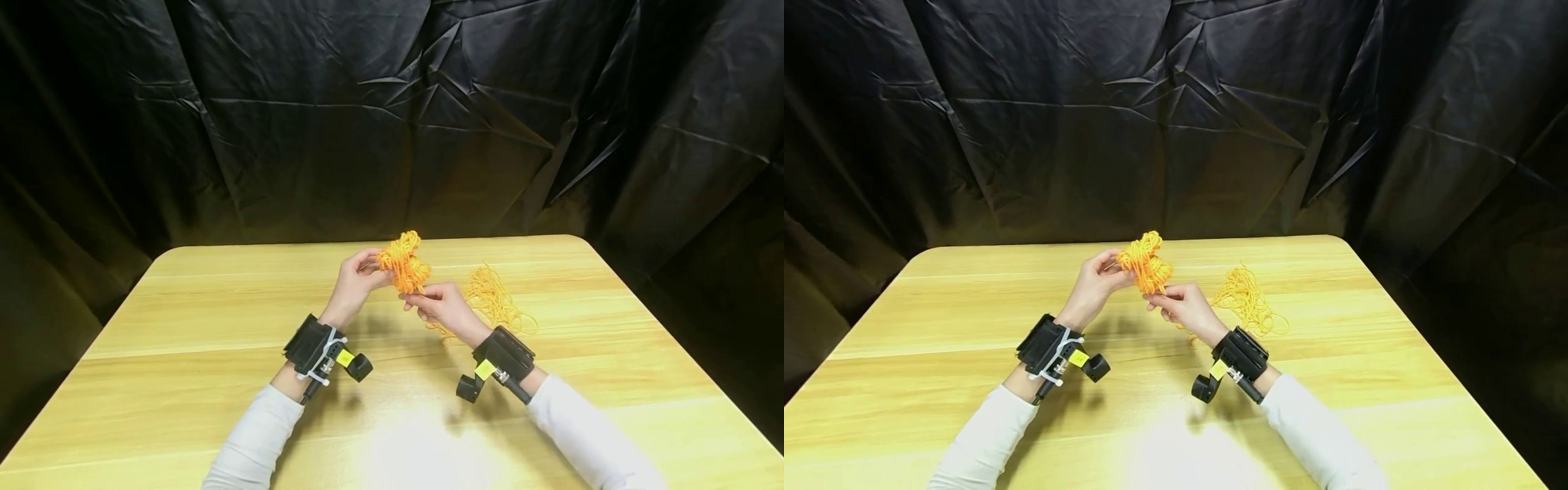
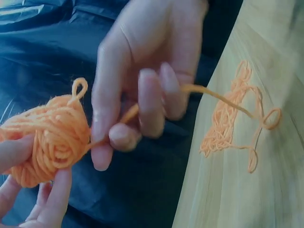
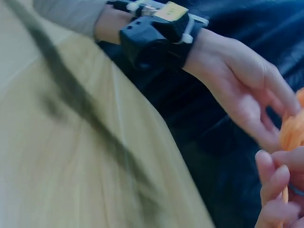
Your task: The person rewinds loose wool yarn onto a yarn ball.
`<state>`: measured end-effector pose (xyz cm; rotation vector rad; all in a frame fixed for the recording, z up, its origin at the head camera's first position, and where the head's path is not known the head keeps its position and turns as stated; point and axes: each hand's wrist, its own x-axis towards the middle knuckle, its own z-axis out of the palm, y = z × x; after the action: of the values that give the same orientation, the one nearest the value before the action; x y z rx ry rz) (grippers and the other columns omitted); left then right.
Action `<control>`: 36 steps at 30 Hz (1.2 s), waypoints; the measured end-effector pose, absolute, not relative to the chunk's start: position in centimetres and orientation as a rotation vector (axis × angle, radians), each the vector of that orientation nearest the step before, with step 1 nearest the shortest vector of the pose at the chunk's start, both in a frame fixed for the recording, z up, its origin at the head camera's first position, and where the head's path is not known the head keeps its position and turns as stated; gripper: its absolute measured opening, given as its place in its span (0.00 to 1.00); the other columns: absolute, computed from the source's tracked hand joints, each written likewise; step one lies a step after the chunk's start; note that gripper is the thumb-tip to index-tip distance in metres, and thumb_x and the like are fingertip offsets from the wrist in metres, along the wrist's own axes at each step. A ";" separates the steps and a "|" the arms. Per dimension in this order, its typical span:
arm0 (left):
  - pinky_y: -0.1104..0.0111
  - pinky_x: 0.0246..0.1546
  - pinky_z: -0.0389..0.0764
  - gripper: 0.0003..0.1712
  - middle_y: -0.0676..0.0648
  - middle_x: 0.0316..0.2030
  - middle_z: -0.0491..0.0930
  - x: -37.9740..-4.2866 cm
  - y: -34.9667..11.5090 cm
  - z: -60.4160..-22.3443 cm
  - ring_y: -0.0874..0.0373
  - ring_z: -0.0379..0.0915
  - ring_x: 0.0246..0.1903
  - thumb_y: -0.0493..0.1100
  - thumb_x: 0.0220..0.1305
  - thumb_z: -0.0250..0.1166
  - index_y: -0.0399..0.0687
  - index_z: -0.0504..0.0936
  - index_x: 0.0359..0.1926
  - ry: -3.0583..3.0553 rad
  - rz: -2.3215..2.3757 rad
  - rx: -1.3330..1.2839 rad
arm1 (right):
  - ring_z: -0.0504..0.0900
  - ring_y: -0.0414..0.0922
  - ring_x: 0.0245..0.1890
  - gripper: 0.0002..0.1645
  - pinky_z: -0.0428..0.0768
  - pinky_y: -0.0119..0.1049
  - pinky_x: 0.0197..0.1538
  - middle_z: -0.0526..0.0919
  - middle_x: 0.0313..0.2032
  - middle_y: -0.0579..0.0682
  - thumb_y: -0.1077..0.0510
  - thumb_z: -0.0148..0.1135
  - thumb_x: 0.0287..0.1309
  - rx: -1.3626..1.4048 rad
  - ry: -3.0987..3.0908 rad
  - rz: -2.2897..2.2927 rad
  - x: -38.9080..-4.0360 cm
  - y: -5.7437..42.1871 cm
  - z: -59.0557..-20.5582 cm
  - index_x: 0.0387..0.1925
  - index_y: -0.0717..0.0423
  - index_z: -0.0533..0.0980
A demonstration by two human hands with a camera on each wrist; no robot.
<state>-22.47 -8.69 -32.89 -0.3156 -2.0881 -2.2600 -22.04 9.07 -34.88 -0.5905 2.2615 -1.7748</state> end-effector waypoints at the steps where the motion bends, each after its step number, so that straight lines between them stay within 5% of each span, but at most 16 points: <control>1: 0.64 0.42 0.78 0.18 0.38 0.42 0.76 -22.5 -8.7 -32.9 0.56 0.75 0.40 0.28 0.53 0.60 0.32 0.72 0.47 -2.089 -2.248 -0.306 | 0.60 0.36 0.13 0.13 0.60 0.26 0.17 0.75 0.18 0.47 0.59 0.55 0.58 -0.625 2.297 -1.729 -21.9 9.0 -34.6 0.31 0.68 0.79; 9: 0.66 0.41 0.78 0.17 0.35 0.45 0.76 -22.6 -8.8 -33.2 0.52 0.75 0.42 0.27 0.52 0.60 0.32 0.72 0.45 -2.121 -2.208 -0.281 | 0.76 0.37 0.28 0.10 0.73 0.25 0.31 0.83 0.26 0.48 0.61 0.58 0.55 -0.910 2.600 -1.307 -21.1 9.0 -31.8 0.37 0.62 0.80; 15: 0.68 0.40 0.78 0.17 0.33 0.45 0.76 -22.6 -8.8 -33.2 0.54 0.76 0.40 0.26 0.52 0.59 0.32 0.72 0.46 -2.161 -2.222 -0.252 | 0.78 0.40 0.27 0.10 0.73 0.26 0.29 0.84 0.30 0.51 0.62 0.60 0.52 -0.962 2.641 -1.275 -21.1 8.9 -29.2 0.38 0.61 0.80; 21: 0.66 0.41 0.78 0.18 0.32 0.46 0.75 -22.6 -8.9 -33.2 0.53 0.76 0.41 0.25 0.52 0.59 0.32 0.70 0.47 -2.231 -2.246 -0.319 | 0.81 0.42 0.33 0.12 0.78 0.30 0.39 0.83 0.37 0.53 0.60 0.62 0.51 -0.937 2.601 -1.444 -22.4 9.3 -27.6 0.39 0.61 0.80; 30: 0.61 0.42 0.78 0.27 0.33 0.45 0.76 -22.5 -9.0 -33.2 0.51 0.76 0.39 0.26 0.53 0.58 0.39 0.65 0.55 -2.370 -2.208 -0.605 | 0.65 0.42 0.16 0.15 0.64 0.28 0.19 0.82 0.30 0.51 0.60 0.59 0.54 -0.816 2.412 -1.840 -24.7 10.3 -27.0 0.42 0.64 0.77; 36: 0.61 0.41 0.78 0.22 0.34 0.45 0.76 -22.4 -9.1 -33.1 0.50 0.76 0.42 0.28 0.53 0.60 0.35 0.70 0.52 -2.390 -2.174 -0.710 | 0.67 0.39 0.22 0.17 0.66 0.25 0.23 0.80 0.31 0.47 0.60 0.56 0.57 -0.589 2.290 -1.967 -25.7 10.7 -28.9 0.46 0.66 0.75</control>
<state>-22.43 -9.11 -33.08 -0.7096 -2.3900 -2.1737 -25.74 10.74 -28.90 -0.5888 2.2904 -1.9667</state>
